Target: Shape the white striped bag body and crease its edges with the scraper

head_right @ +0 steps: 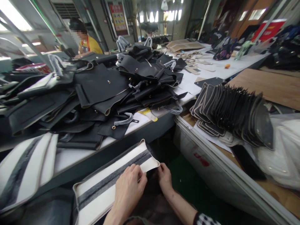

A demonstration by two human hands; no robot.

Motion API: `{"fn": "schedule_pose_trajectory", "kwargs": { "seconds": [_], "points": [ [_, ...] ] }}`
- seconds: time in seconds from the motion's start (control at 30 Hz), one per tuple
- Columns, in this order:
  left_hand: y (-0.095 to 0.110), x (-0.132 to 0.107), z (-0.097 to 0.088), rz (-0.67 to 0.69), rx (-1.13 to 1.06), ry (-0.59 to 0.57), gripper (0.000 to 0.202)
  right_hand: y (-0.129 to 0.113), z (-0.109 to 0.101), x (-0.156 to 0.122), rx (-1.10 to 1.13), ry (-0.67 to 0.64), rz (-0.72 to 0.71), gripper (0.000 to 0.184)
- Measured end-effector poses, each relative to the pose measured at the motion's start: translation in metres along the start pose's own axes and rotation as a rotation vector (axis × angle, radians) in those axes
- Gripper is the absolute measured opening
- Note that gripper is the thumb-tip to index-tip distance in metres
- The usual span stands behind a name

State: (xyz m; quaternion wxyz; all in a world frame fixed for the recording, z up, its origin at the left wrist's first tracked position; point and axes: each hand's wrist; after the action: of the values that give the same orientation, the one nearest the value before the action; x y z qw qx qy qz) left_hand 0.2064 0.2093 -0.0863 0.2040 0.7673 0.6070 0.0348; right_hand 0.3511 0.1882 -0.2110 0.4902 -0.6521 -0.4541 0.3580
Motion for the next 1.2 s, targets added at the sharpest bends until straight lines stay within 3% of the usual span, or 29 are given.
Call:
{"fn": "schedule_pose_trajectory", "kwargs": {
  "seconds": [0.1,0.17,0.23,0.3,0.47,0.6,0.67,0.7,0.8,0.87,0.93,0.97,1.2],
  "points": [
    [0.000,-0.001,0.000,0.003,-0.016,0.021,0.017,-0.015,-0.034,-0.027,-0.114,-0.058,-0.155,0.021],
    [0.000,-0.002,0.000,0.004,-0.021,0.028,0.016,-0.031,-0.053,-0.043,-0.276,-0.131,-0.439,0.030],
    [0.000,-0.003,0.000,-0.001,-0.017,0.027,0.016,-0.048,-0.059,-0.050,-0.429,-0.204,-0.694,0.046],
    [-0.001,-0.003,0.000,-0.006,-0.015,0.025,0.017,-0.060,-0.055,-0.049,-0.536,-0.247,-0.802,0.053],
    [-0.001,-0.003,0.001,-0.004,-0.042,0.045,0.016,-0.061,-0.034,-0.039,-0.762,-0.260,-0.831,0.053],
    [-0.003,-0.012,0.003,0.020,-0.082,0.041,0.019,-0.052,-0.030,-0.041,-0.838,-0.242,-0.857,0.054],
    [-0.008,-0.022,0.006,0.063,-0.124,0.044,0.011,-0.051,-0.031,-0.042,-0.853,-0.236,-0.862,0.054],
    [-0.012,-0.027,0.007,0.090,-0.156,0.066,0.009,-0.052,-0.030,-0.043,-0.858,-0.234,-0.858,0.054],
    [-0.026,-0.044,0.009,0.119,-0.225,0.217,0.036,-0.055,-0.028,-0.044,-0.853,-0.231,-0.828,0.054],
    [-0.036,-0.052,0.007,0.102,-0.201,0.271,0.029,-0.057,-0.026,-0.044,-0.837,-0.223,-0.808,0.055],
    [-0.044,-0.057,0.005,0.085,-0.151,0.233,0.007,-0.059,-0.024,-0.045,-0.824,-0.212,-0.803,0.055],
    [-0.046,-0.058,0.004,0.084,-0.132,0.200,0.005,-0.059,-0.023,-0.045,-0.821,-0.210,-0.802,0.055],
    [-0.048,-0.053,0.011,0.056,-0.053,0.180,0.022,-0.059,-0.020,-0.046,-0.823,-0.202,-0.798,0.055]
  ]
}}
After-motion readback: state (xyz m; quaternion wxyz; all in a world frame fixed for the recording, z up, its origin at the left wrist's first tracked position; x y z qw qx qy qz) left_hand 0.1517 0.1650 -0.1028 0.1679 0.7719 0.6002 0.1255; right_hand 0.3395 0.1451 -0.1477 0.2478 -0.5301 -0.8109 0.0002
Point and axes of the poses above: each hand's wrist, its own x-axis towards the middle knuckle, its own z-axis out of the palm, y = z × x, and after that the axes turned 3 degrees about -y, right-handed
